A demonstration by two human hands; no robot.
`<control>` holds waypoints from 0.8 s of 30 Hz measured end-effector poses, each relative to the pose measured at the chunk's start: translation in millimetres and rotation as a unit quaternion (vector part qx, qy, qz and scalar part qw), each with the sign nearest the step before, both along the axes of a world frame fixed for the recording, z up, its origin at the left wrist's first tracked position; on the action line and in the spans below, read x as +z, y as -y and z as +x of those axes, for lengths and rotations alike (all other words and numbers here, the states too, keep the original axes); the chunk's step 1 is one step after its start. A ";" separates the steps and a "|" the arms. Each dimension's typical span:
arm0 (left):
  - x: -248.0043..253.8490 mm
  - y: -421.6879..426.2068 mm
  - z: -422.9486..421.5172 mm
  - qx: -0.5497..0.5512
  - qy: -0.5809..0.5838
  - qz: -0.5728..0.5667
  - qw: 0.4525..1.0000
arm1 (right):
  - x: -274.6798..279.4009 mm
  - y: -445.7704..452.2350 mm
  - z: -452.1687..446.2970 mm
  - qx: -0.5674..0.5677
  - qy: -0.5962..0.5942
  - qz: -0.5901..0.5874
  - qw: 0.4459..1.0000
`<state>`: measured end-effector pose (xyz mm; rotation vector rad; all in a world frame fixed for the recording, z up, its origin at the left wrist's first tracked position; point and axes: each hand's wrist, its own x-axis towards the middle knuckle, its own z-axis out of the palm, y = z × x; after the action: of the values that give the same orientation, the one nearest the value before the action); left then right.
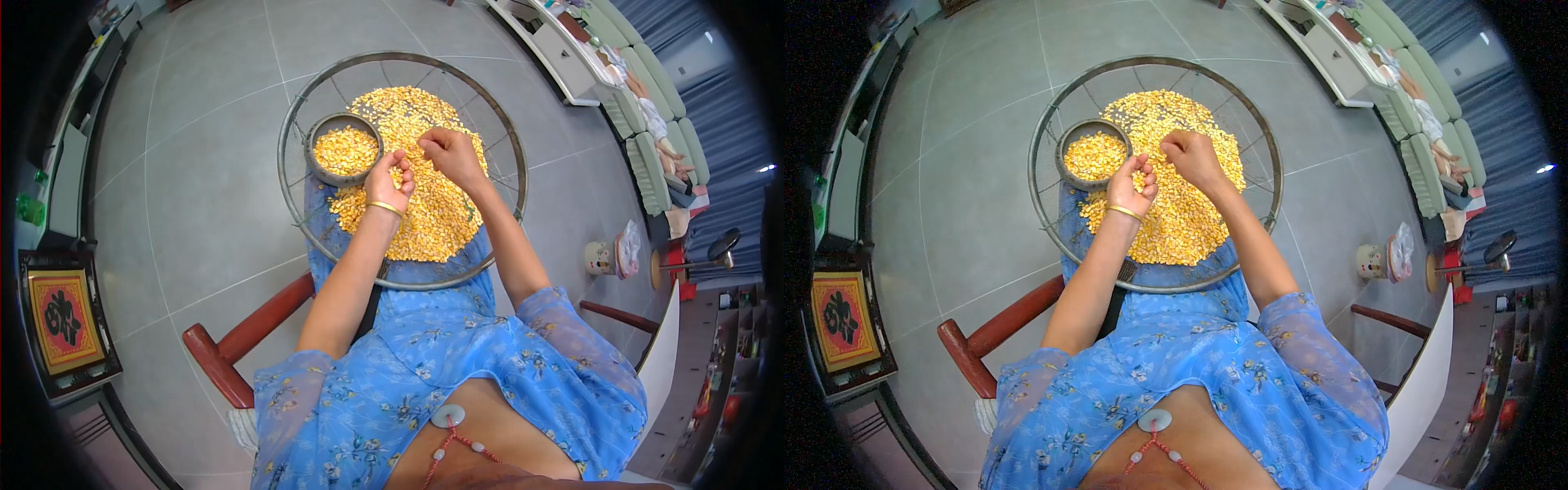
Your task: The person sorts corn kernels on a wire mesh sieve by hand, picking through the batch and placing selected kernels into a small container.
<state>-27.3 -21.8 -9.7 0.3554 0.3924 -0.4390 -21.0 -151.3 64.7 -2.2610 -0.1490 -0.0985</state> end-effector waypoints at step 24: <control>-6.6 -1.2 2.3 -0.004 0.017 -0.039 0.999 | -22.6 19.1 -0.6 -0.027 0.031 -0.095 0.995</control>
<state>-25.0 -20.6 -16.3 0.2873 0.3406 -0.4541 -21.6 -170.4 42.1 -2.4545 -0.1351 -0.1917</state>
